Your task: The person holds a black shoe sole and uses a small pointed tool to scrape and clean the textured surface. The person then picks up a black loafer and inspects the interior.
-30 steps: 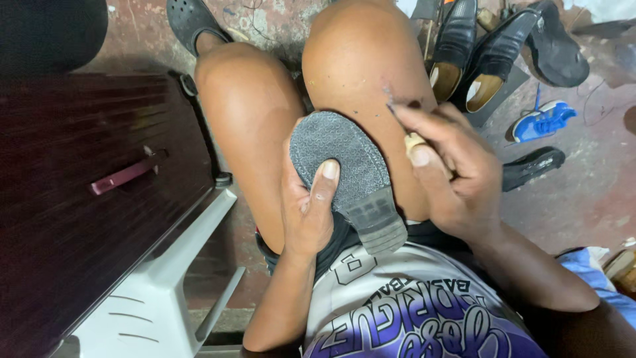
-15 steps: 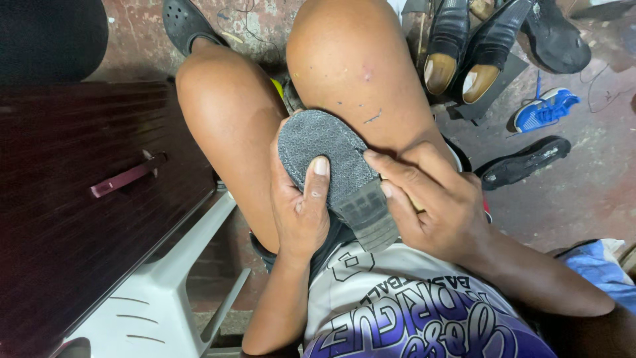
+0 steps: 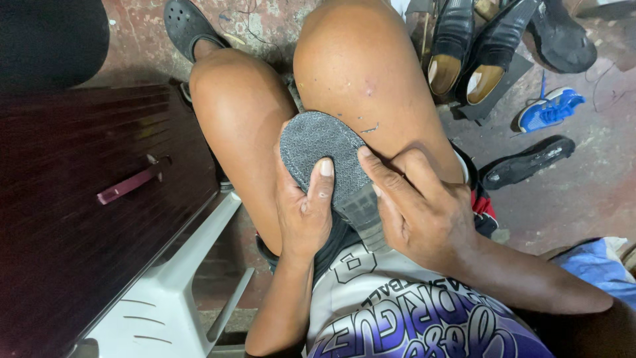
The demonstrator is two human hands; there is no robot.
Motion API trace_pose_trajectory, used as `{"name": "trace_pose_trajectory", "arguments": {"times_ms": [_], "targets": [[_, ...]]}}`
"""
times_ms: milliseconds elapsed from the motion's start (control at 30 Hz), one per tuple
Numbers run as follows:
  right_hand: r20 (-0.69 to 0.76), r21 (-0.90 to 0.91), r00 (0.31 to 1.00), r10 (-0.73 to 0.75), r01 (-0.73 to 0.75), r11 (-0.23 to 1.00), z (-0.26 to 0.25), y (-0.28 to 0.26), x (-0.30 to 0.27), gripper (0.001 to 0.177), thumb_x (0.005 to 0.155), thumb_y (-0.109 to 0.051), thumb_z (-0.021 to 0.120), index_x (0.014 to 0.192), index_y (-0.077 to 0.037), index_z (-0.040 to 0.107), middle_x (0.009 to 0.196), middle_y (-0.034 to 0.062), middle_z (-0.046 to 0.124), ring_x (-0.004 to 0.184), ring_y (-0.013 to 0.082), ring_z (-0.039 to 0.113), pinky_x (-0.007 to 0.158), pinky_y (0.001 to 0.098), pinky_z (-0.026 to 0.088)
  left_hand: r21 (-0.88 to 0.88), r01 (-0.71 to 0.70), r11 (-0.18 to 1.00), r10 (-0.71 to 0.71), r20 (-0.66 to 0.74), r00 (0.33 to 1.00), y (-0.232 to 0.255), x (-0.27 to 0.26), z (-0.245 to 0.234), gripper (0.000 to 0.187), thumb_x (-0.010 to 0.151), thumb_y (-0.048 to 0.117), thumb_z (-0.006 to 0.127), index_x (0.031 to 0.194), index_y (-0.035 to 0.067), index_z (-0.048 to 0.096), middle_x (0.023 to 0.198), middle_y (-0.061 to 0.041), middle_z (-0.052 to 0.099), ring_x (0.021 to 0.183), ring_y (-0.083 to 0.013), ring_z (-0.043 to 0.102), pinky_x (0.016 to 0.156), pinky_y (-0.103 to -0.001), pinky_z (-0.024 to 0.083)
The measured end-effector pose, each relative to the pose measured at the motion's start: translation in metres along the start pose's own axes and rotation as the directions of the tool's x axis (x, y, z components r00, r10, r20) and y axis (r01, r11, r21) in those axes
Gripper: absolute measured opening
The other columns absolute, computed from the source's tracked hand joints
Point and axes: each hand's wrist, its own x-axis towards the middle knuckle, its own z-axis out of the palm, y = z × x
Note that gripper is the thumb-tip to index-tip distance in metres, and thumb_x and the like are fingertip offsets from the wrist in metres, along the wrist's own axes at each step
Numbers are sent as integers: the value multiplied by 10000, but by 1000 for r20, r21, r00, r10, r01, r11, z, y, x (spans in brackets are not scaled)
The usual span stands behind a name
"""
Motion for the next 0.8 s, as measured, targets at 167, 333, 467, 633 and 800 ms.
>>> {"name": "trace_pose_trajectory", "arguments": {"times_ms": [167, 333, 467, 633, 800], "targets": [[-13, -2, 999, -33, 33, 999, 0, 2, 11, 414, 886, 36, 681, 1300, 19, 671, 979, 97, 606, 765, 241, 679, 650, 370, 559, -235, 108, 966, -98, 56, 994, 2, -1, 4, 580, 1061, 137, 588, 1559, -53, 358, 1453, -144, 532, 1378, -218, 505, 1239, -370, 375], [63, 131, 998, 29, -37, 991, -7, 8, 18, 381, 911, 27, 649, 1289, -9, 688, 999, 103, 649, 785, 227, 690, 689, 326, 564, -325, 134, 936, -119, 67, 991, 4, 2, 1, 587, 1063, 158, 582, 1557, -56, 351, 1430, -140, 545, 1351, -210, 523, 1222, -371, 395], [144, 359, 986, 85, -132, 924, -19, 22, 18, 333, 979, -8, 614, 1305, -10, 684, 1024, 82, 673, 835, 184, 674, 754, 292, 538, -396, 124, 910, -93, 97, 991, 4, 2, 3, 592, 1073, 186, 574, 1563, -57, 348, 1420, -135, 558, 1341, -204, 536, 1222, -371, 409], [129, 337, 975, 183, -217, 916, -16, 17, 3, 325, 989, -27, 579, 1290, -18, 700, 968, 77, 660, 729, 141, 663, 669, 273, 545, -363, 92, 927, -61, 97, 993, 3, 1, 4, 609, 1068, 211, 583, 1561, -57, 347, 1424, -127, 542, 1343, -196, 530, 1212, -357, 409], [0, 163, 996, 87, -86, 983, -15, 11, -8, 330, 973, -22, 625, 1295, -39, 696, 996, 88, 645, 772, 156, 660, 688, 301, 555, -369, 105, 924, -79, 85, 993, 7, -3, 5, 586, 1080, 199, 576, 1560, -63, 363, 1405, -136, 562, 1280, -191, 547, 1192, -358, 430]]}}
